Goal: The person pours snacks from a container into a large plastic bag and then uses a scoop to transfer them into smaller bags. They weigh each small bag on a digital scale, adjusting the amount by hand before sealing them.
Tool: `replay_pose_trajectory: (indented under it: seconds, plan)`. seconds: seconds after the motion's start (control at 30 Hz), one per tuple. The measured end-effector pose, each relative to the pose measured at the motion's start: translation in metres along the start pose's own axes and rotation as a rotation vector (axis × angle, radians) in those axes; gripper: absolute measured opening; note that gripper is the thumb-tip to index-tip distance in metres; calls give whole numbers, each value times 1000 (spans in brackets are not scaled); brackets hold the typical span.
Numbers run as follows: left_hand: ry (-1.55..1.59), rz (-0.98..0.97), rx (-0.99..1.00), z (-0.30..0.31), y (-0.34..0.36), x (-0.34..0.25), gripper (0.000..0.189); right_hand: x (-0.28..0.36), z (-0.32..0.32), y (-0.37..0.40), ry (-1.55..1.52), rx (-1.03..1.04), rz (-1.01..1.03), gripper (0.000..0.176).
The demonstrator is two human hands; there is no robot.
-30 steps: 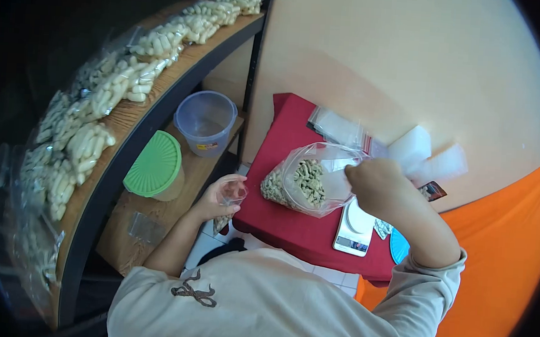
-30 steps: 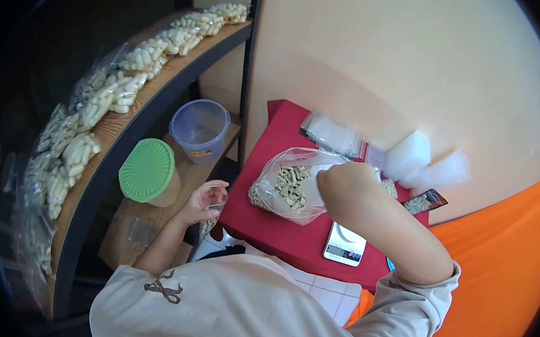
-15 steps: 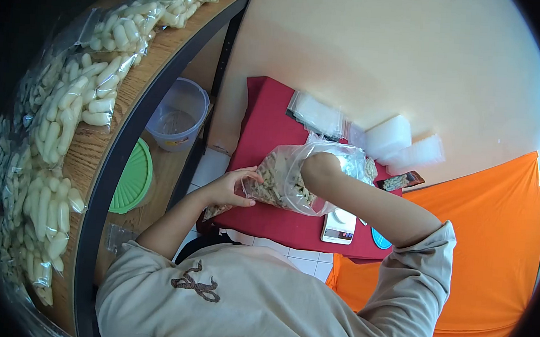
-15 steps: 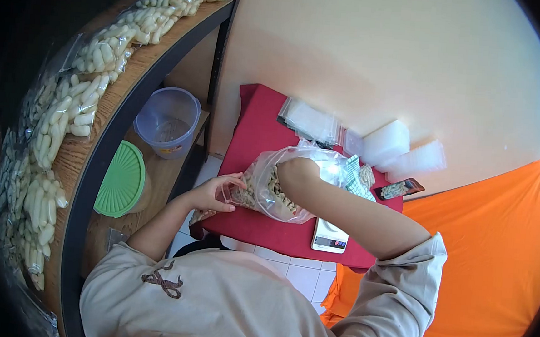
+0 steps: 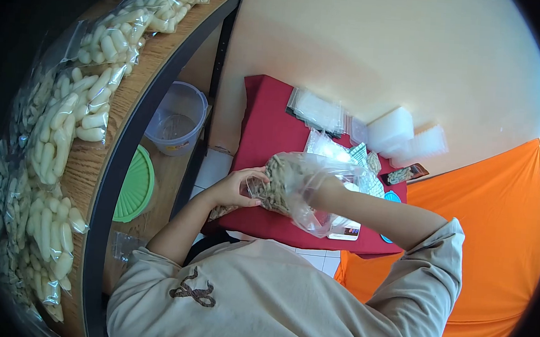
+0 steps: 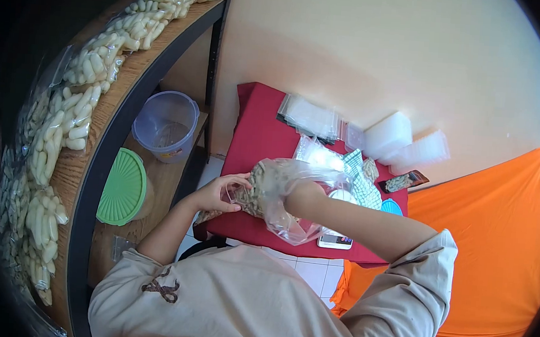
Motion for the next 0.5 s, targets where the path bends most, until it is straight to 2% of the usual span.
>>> replay_pose_trajectory:
  seconds: [0.03, 0.17, 0.23, 0.27, 0.33, 0.47, 0.5]
  plan:
    - [-3, 12, 1, 0, -1, 1, 57, 5, 2, 3, 117, 62, -5, 22]
    - [3, 22, 28, 1, -4, 1, 56, -5, -26, -11, 14, 75, -47, 23]
    - [59, -29, -3, 6, -3, 10, 55, -8, -23, -7, -164, 12, 113, 25]
    - [59, -30, -2, 7, -3, 14, 55, -7, -22, -6, -164, 11, 112, 25]
    - [146, -21, -91, 11, -3, 20, 55, -3, -17, -1, -76, -21, -29, 23]
    - [78, 36, 15, 14, -11, 19, 54, 9, -5, 5, -110, 20, -144, 19]
    - [240, 44, -15, 15, -11, 16, 53, 4, -18, -4, -117, -29, 91, 18]
Point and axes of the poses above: each hand's wrist, its own y-axis away from the middle knuckle, its own z-axis out of the back of the hand, x = y × z, the point moved 4 cm from there along -y, towards the middle knuckle, and after that the axes turned 15 degrees about -z, right-handed, at the moved point
